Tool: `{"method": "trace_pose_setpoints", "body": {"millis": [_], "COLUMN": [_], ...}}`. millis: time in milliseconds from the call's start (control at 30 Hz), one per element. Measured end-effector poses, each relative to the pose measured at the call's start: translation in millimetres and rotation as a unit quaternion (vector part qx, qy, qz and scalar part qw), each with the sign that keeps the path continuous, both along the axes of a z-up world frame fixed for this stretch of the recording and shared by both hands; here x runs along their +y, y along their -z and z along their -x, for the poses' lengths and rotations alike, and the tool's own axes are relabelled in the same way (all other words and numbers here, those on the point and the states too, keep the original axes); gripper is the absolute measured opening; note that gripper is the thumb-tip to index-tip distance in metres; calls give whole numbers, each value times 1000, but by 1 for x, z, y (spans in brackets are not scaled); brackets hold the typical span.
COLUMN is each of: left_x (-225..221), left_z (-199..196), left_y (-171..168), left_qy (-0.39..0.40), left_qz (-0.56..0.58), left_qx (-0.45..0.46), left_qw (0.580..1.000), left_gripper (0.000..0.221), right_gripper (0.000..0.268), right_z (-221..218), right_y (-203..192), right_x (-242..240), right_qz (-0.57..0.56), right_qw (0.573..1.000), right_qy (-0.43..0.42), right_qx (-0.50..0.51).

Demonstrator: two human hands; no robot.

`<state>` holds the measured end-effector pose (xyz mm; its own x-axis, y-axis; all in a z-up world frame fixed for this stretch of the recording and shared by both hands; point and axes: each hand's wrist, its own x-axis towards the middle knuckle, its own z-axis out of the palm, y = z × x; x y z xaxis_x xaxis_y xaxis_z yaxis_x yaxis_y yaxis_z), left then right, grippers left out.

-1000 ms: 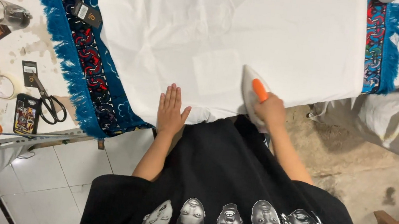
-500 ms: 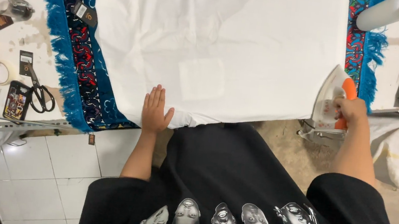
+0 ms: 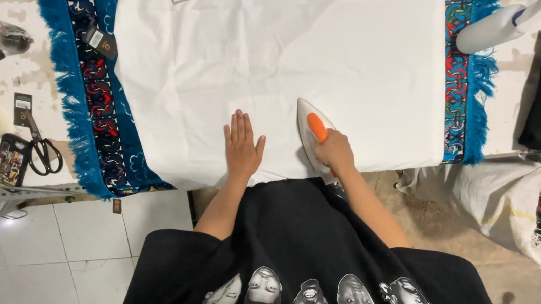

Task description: The person takes a white shirt from a basket, spreads it out on a padded surface, sprays it with water, and irons it to remove wrinkles.

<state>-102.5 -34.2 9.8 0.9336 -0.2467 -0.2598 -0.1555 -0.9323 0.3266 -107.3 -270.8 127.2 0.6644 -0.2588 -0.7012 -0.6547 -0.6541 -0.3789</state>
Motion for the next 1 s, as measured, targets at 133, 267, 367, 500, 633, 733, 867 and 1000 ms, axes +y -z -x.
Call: {"method": "trace_pose_setpoints", "body": {"millis": [133, 267, 367, 500, 633, 733, 867, 1000], "left_x": [2, 0, -1, 2, 2, 2, 5, 4], "left_z": [2, 1, 4, 3, 3, 1, 1, 1], "left_y": [14, 14, 13, 19, 17, 18, 20, 16], "left_qy": [0, -5, -16, -5, 2, 8, 10, 8], "left_qz": [-8, -23, -24, -13, -9, -6, -1, -9], "left_qx": [-9, -11, -1, -7, -2, 1, 8, 7], "left_qw": [1000, 1000, 1000, 1000, 1000, 1000, 1000, 1000], "left_gripper": [79, 79, 78, 79, 78, 76, 77, 76], "right_gripper": [42, 44, 30, 30, 27, 37, 39, 42], "right_z": [-20, -36, -32, -35, -23, -4, 17, 6], "right_y": [29, 56, 118, 113, 96, 31, -1, -1], "right_x": [-64, -174, -275, -296, -235, -133, -72, -102], "right_qz": [104, 141, 150, 82, 68, 15, 35, 90], "right_qw": [994, 984, 968, 960, 985, 994, 996, 991], "right_qy": [9, 108, 186, 249, 154, 110, 58, 83], "right_qx": [-20, -24, -75, -93, -41, -10, 63, 58]}}
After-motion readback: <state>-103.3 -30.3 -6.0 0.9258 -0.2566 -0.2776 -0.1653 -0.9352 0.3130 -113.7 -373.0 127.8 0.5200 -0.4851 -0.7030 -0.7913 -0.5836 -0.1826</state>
